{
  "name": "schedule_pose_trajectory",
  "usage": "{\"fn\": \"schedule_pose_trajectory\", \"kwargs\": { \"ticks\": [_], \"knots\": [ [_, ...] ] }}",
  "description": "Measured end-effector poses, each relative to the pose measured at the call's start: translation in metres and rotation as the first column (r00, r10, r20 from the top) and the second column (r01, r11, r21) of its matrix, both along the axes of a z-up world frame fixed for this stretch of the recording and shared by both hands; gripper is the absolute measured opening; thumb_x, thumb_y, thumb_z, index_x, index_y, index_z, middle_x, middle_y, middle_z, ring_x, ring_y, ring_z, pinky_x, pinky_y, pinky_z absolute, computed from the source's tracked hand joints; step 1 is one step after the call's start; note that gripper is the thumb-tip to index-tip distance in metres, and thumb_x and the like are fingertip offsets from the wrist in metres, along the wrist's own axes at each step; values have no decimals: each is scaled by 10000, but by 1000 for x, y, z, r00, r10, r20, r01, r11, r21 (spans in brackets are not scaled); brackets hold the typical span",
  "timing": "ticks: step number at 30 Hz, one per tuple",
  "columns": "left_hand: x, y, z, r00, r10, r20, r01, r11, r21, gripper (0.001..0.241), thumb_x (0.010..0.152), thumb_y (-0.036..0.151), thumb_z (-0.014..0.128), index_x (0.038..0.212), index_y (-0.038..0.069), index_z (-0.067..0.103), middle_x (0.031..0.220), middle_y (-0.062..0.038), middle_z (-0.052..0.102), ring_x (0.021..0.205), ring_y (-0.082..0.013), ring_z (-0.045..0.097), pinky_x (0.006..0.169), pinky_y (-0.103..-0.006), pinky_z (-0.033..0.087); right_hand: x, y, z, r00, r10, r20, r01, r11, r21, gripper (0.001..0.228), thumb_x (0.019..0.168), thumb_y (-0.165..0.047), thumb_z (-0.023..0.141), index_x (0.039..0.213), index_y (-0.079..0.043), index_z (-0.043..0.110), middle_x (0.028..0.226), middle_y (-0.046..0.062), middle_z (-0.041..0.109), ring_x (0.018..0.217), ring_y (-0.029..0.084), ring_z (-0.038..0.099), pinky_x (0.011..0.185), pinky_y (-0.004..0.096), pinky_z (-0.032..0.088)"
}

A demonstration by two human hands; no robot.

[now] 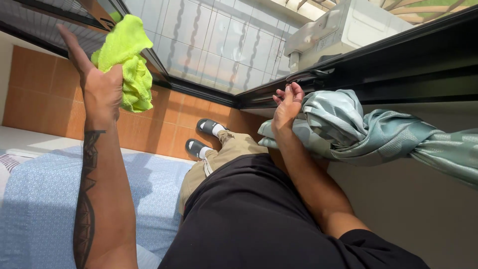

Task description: Cleaning a bedroom by wiping walls and window screens with a cloth and then mopping the tiled floor.

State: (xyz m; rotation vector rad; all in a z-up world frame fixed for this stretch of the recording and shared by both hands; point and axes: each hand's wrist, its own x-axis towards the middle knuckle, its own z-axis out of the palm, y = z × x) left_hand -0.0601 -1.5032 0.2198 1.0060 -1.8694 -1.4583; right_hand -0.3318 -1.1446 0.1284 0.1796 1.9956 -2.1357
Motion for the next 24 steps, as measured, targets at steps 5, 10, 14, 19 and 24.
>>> {"fn": "schedule_pose_trajectory", "kwargs": {
  "ticks": [5, 10, 14, 19, 24],
  "knots": [
    [-24, 0, -17, 994, -96, -61, 93, 995, -43, 1028, 974, -27, 679, 1707, 153, -19, 1810, -194, 40, 1681, -313, 77, 1394, -367, 162, 3, 21, 29, 985, -159, -71, 161, 986, 30, 518, 956, -174, 598, 1445, -151, 430, 1388, -38, 527, 1091, 179, 631, 879, 390, 518],
    [-35, 40, -8, 994, -105, 13, 104, 993, 53, 1032, 925, 40, 699, 1707, 136, 33, 1768, -213, 135, 1644, -329, 170, 1332, -385, 224, -19, 28, 5, 992, -116, -51, 112, 992, -64, 495, 1012, -311, 634, 1436, -77, 529, 1399, 69, 613, 1212, 228, 611, 1034, 450, 469],
    [-16, 68, -38, 995, -37, 87, 12, 961, 275, 1033, 867, 97, 711, 1683, 140, 78, 1700, -213, 244, 1580, -320, 300, 1250, -380, 318, -37, 37, -2, 960, -190, 206, 263, 865, -428, 443, 975, -432, 633, 1257, -91, 617, 1315, 72, 617, 1171, 286, 620, 1068, 512, 486],
    [21, 77, -85, 995, 52, 83, -79, 921, 382, 1001, 883, 123, 694, 1679, 134, 87, 1712, -213, 217, 1544, -321, 361, 1197, -374, 387, -49, 36, 3, 949, -35, 314, 194, 849, -492, 332, 972, -427, 668, 1134, -137, 648, 1309, 26, 642, 1208, 187, 581, 1087, 487, 453],
    [31, 87, -84, 988, 112, 107, -150, 868, 474, 1002, 864, 142, 721, 1655, 134, 106, 1681, -193, 233, 1495, -304, 399, 1139, -370, 429, -44, 29, 18, 954, -13, 301, 180, 825, -535, 300, 948, -411, 681, 1057, -137, 634, 1280, 47, 683, 1201, 194, 598, 1050, 505, 482]
  ]
}}
